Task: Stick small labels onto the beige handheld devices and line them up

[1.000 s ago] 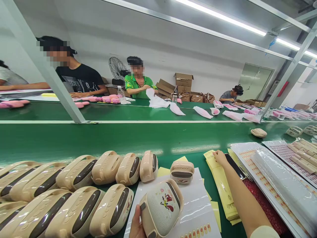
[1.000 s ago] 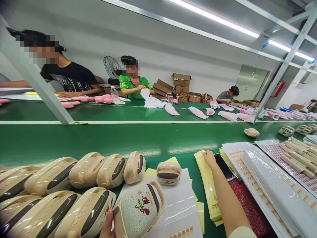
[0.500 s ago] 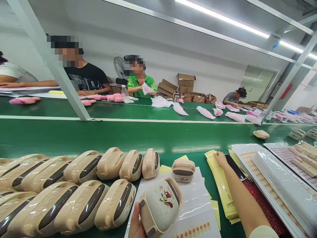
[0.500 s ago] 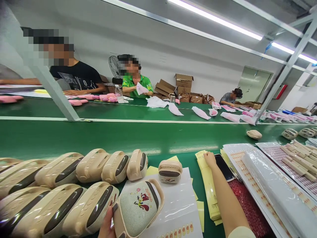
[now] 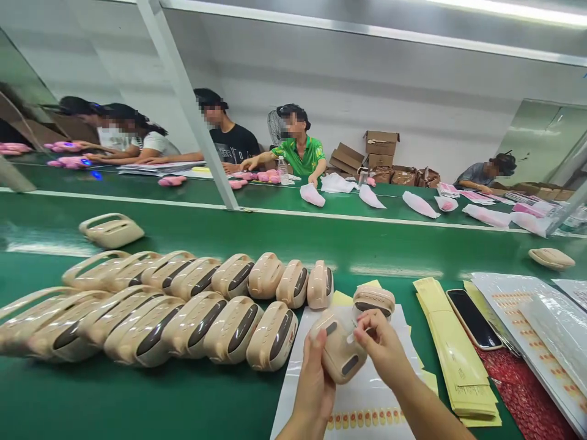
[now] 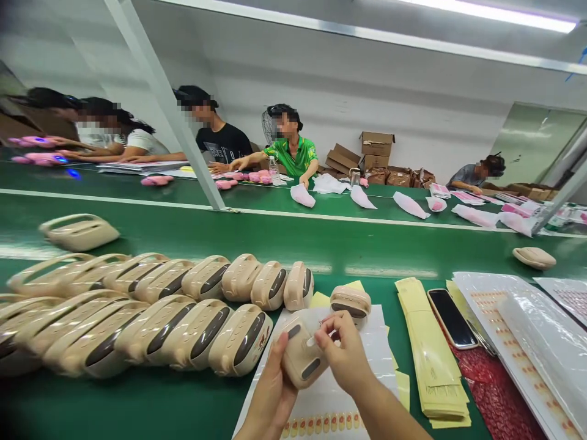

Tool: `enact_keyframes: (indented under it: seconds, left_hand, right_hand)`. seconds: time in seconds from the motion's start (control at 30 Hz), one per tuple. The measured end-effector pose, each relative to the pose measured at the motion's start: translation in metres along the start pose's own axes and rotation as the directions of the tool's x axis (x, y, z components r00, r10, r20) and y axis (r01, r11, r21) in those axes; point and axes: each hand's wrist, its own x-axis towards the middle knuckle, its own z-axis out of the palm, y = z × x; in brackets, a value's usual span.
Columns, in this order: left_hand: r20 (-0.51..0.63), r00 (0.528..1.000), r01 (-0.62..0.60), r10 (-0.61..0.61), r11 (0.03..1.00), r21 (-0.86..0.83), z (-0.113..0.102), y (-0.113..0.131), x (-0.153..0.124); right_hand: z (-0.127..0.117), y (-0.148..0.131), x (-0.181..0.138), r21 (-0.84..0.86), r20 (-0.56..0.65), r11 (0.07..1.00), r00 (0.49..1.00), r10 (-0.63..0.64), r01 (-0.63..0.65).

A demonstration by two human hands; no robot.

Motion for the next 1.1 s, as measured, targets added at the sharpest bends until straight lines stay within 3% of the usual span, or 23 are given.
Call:
enact_keyframes:
  seconds: [0.1, 0.43, 0.57, 0.73, 0.9, 1.0, 1.1]
  left_hand:
    - [0.007, 1.000, -0.030, 0.030, 0.999, 0.033, -0.003, -0.002, 0.000]
    - [0.015, 0.998, -0.067, 0.066, 0.997, 0.036, -0.008, -0.004, 0.003]
    - [0.012, 0.999, -0.044, 0.043, 0.997, 0.058, -0.007, -0.003, 0.001]
    - [-0.032, 0.998, -0.051, 0.053, 0.998, 0.042, -0.009, -0.004, 0.002]
    - [-0.047, 0.999, 0.002, -0.001, 1.000, 0.028, -0.010, -0.004, 0.005]
    - [0.027, 0.997, 0.076, -0.077, 0.997, 0.020, -0.015, -0.006, 0.006]
    - [0.092, 0.985, 0.147, -0.148, 0.989, 0.024, -0.031, -0.009, 0.008]
  right_hand:
    - [0.012, 0.001, -0.004, -0.041, 0.016, 0.999, 0.999, 0.030, -0.029]
    - [0.010, 0.002, -0.006, -0.151, 0.054, 0.988, 0.998, 0.017, -0.009]
    - [0.015, 0.009, -0.011, -0.234, 0.006, 0.967, 0.994, -0.106, 0.105]
    - [0.019, 0.017, -0.016, -0.327, -0.022, 0.896, 0.945, -0.327, 0.302]
    - [0.016, 0.010, -0.017, -0.074, 0.005, 0.976, 0.979, -0.206, 0.205]
    - [0.007, 0.009, -0.017, 0.068, -0.045, 0.991, 0.992, -0.115, 0.118]
    - [-0.025, 0.010, -0.009, -0.021, -0.159, 0.998, 0.985, -0.067, 0.064]
